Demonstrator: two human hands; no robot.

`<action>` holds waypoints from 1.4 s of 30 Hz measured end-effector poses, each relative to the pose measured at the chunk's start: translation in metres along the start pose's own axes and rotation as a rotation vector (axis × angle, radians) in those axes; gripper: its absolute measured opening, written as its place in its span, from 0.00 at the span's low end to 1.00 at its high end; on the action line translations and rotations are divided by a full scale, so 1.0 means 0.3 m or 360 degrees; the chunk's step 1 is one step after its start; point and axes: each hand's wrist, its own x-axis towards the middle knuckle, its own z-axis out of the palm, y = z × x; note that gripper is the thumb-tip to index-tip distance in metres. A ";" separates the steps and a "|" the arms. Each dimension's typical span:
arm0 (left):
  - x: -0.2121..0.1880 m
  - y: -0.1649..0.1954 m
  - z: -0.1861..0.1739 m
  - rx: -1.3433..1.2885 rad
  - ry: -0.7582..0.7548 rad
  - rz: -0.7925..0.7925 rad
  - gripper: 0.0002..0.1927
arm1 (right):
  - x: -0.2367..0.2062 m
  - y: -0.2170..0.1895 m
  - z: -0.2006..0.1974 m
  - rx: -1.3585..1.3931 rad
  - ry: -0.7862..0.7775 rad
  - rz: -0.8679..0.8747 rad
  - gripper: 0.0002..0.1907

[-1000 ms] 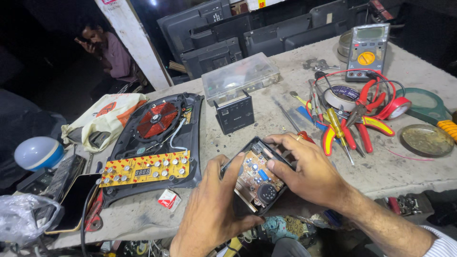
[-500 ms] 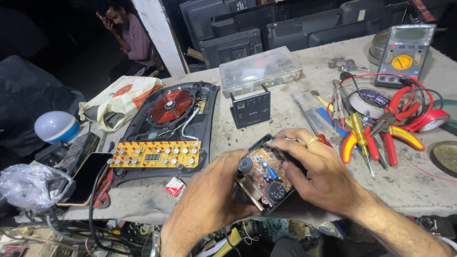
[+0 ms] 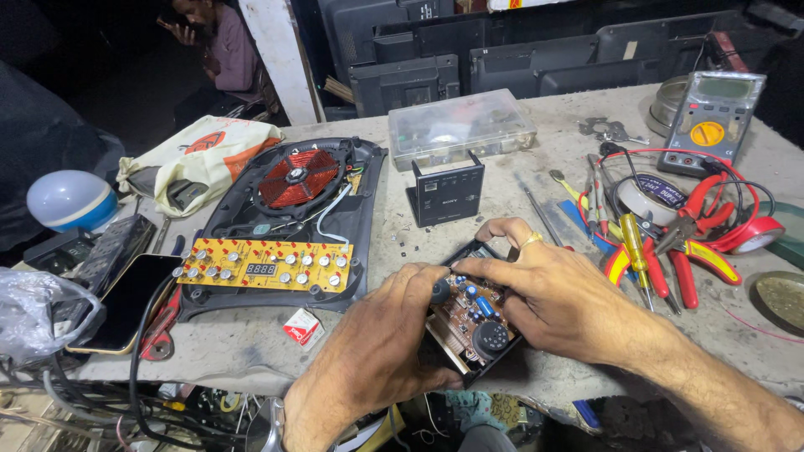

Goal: The person repairs an audio amplifier circuit board mounted in a black chassis on a cluttered workbench. They unscrew and reposition the board with a screwdriver, adjust components and wiring by hand, solder joints on the board with a soldering iron, and use a blue plastic tool to work on the board near the end.

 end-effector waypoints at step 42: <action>0.183 -0.122 -0.089 0.0705 -0.0672 0.0126 0.30 | 0.042 0.030 0.034 -0.0305 -0.0248 -0.0073 0.36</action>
